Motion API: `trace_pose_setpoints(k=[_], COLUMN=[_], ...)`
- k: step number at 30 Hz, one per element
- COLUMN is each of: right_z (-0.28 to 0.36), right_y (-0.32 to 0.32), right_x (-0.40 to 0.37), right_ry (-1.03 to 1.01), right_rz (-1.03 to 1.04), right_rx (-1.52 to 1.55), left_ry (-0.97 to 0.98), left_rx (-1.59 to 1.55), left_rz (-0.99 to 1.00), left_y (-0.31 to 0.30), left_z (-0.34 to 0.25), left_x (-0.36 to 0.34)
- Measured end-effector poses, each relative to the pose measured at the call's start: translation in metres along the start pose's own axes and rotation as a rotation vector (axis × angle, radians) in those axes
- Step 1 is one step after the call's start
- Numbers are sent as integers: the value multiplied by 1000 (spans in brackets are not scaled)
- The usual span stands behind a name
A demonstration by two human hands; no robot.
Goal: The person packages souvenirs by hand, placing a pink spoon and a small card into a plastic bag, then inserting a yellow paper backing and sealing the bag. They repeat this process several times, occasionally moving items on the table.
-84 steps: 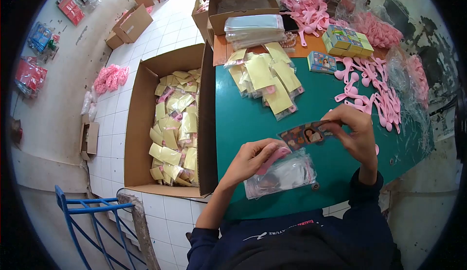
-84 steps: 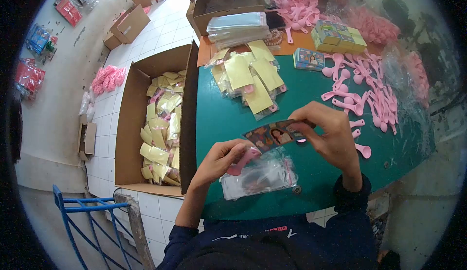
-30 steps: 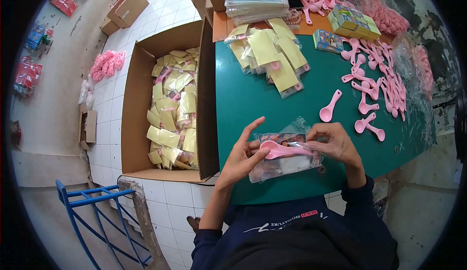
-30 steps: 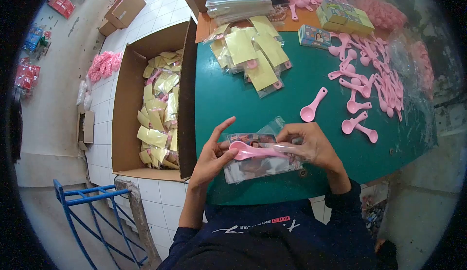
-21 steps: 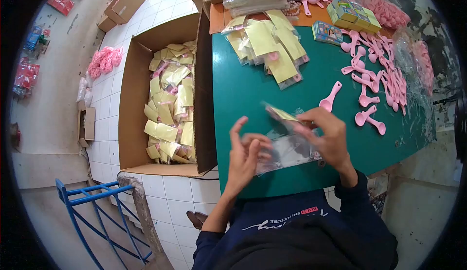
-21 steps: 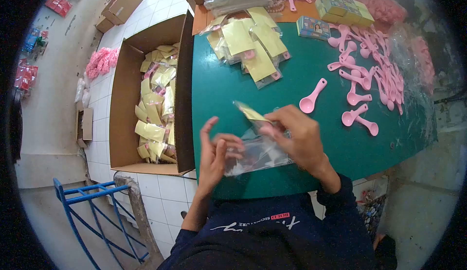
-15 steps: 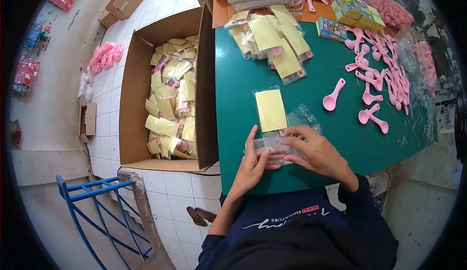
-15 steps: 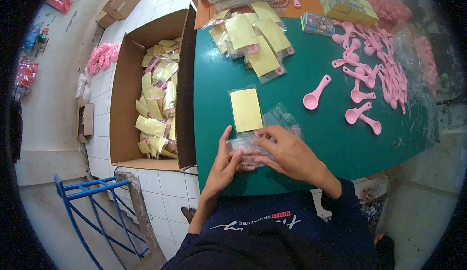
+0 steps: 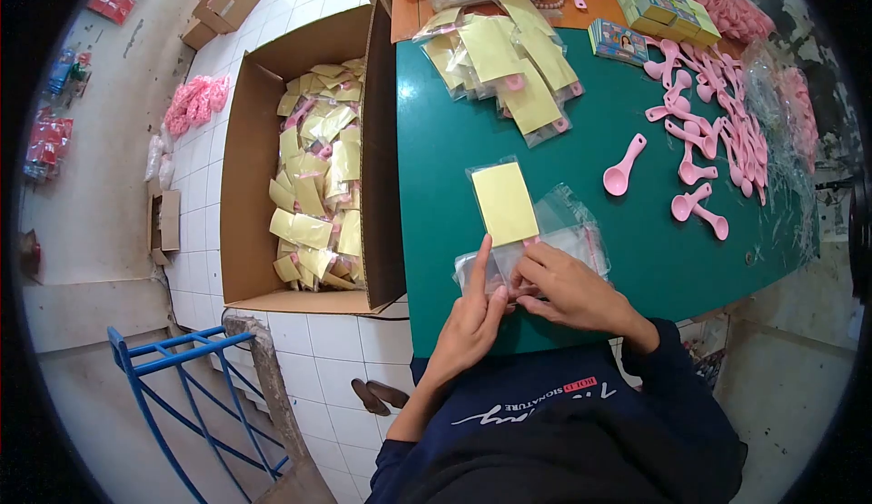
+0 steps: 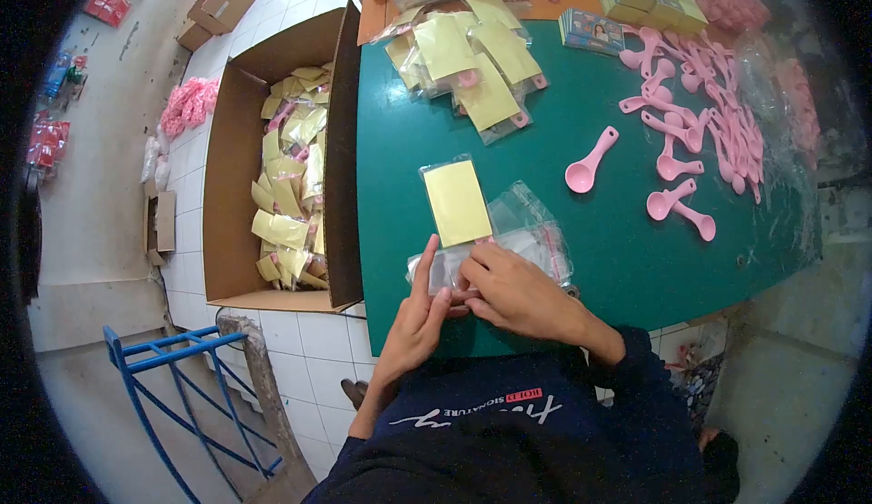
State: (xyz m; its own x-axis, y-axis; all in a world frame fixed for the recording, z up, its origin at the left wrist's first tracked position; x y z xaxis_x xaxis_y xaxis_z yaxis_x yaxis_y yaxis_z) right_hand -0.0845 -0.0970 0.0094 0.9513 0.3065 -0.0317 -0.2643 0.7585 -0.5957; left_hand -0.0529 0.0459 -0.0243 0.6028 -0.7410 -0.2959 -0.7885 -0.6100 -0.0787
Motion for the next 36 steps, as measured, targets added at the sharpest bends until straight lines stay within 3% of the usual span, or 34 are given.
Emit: trace_pose_setpoints(k=[6, 9, 13, 17, 19, 20, 21, 23, 26, 27, 28, 31, 33, 36], right_z=[0, 10, 6, -2, -31, -59, -125, -211, -221, -152, -107, -31, -17, -25], right_y=[5, 1, -19, -81, -148, -188, -245, -330, -318, -272, -227, -93, -31, -12], right_x=[-4, -6, -12, -31, -55, -90, -114, -177, -221, -172, -132, -54, -31, -24], right_ry=[-53, -123, -110, -233, -349, -113, -29, 486, 1312, 813, 457, 62, 15, -29], right_rz=[-29, -21, 191, 409, 347, -95, -348, -984, -320, -703, -779, -324, -316, -388], right_rx=[-121, -98, 96, 383, 360, 403, 317, -724, -859, -667, -469, -268, -170, -110], left_ry=[111, 52, -16, -20, -10, -18, -29, -65, -45, -44, -52, -96, -95, -132], left_rx=[79, 81, -166, -361, -441, -413, -382, -305, -195, -282, -366, -570, -561, -598], left_rz=[-82, 4, 3, -38, 35, 49, 64, 54, 136, 124, 115, 103, 138, 169], left_y=[-2, 0, 6, 8, 5, 5, 5, 3, 0, 2, 3, 3, 1, -6], left_z=[-2, -13, -10, -9, -10, -7, -5, -8, -9, -7, -4, 2, 6, -9], left_x=[7, 12, 18, 23, 25, 25, 25, 24, 21, 21, 20, 20, 16, 5])
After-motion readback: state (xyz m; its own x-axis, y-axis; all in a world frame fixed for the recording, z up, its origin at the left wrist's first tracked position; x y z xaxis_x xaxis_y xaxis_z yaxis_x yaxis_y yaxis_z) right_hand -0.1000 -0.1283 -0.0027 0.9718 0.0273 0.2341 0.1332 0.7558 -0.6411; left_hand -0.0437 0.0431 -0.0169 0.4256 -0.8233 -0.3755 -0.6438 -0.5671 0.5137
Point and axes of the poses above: each hand's wrist, its own x-axis towards the middle knuckle, its own y-axis out of the palm, z = x × y, the point moved 4 cm from there along x, towards the middle knuckle, and after that the axes turned 4 degrees about z, right-handed, at the moved point
